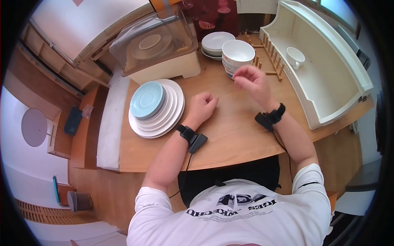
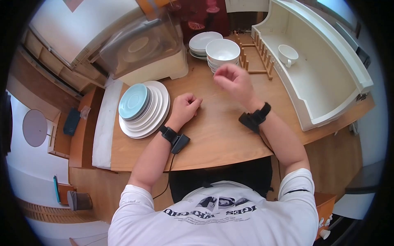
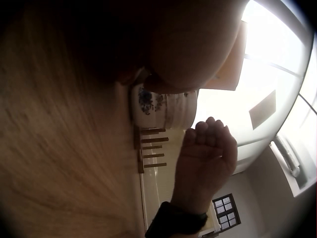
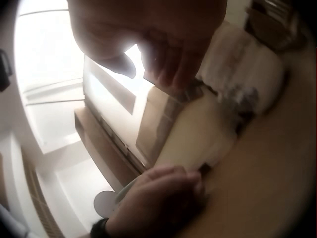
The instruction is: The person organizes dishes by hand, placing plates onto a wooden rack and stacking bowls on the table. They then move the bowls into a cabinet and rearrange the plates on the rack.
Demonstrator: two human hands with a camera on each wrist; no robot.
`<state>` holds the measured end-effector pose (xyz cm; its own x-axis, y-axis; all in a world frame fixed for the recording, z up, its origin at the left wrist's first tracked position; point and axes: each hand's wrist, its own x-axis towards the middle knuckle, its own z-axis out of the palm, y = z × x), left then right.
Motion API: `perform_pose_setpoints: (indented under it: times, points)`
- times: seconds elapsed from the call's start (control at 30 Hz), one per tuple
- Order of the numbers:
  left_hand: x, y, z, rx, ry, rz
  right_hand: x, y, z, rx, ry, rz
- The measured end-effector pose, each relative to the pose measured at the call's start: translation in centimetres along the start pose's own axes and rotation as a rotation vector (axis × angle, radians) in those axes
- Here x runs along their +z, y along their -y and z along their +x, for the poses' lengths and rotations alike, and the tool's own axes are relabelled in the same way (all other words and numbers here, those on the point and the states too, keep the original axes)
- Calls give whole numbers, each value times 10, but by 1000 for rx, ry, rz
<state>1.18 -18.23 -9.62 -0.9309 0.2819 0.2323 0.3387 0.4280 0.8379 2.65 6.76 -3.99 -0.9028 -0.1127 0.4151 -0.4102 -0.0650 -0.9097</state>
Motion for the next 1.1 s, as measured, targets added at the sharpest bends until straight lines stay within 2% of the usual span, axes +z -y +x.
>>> perform_pose_setpoints:
  times: [0.1, 0.13, 0.2, 0.3, 0.4, 0.6, 0.63, 0.73, 0.83, 0.93, 0.97, 1.03, 1.1]
  points:
    - [-1, -4, -1, -44, 16, -11, -15, 34, 29, -551, -229, -775]
    - [0, -3, -1, -52, 18, -11, -18, 34, 40, -579, -257, -907]
    - [3, 10, 2, 38, 2, 37, -22, 33, 62, -633, -308, -1174]
    - [4, 14, 3, 94, -15, 67, -23, 17, 85, -187, -148, -1165]
    - [4, 12, 3, 121, -27, 67, -16, 35, 93, 86, 5, -1137]
    - [5, 10, 1, 125, -62, 31, -17, 27, 102, -107, -156, -1127]
    - [5, 9, 2, 125, -77, 15, -13, 31, 102, -230, -168, -1152]
    - [-3, -13, -1, -199, -153, -258, 7, 54, 79, -561, -137, -1139]
    - [-1, -1, 2, -25, -434, -452, 26, 52, 47, -569, 80, -997]
    - [-1, 9, 8, 22, -479, -527, 43, 36, 13, -282, 283, -801]
    - [1, 12, 10, 35, -495, -575, 48, 29, 3, -254, 327, -802]
    - [-2, 11, 6, -17, -438, -632, 53, 16, -8, -317, 398, -881]
    - [-2, 9, 5, -43, -388, -638, 60, 12, -12, -270, 412, -853]
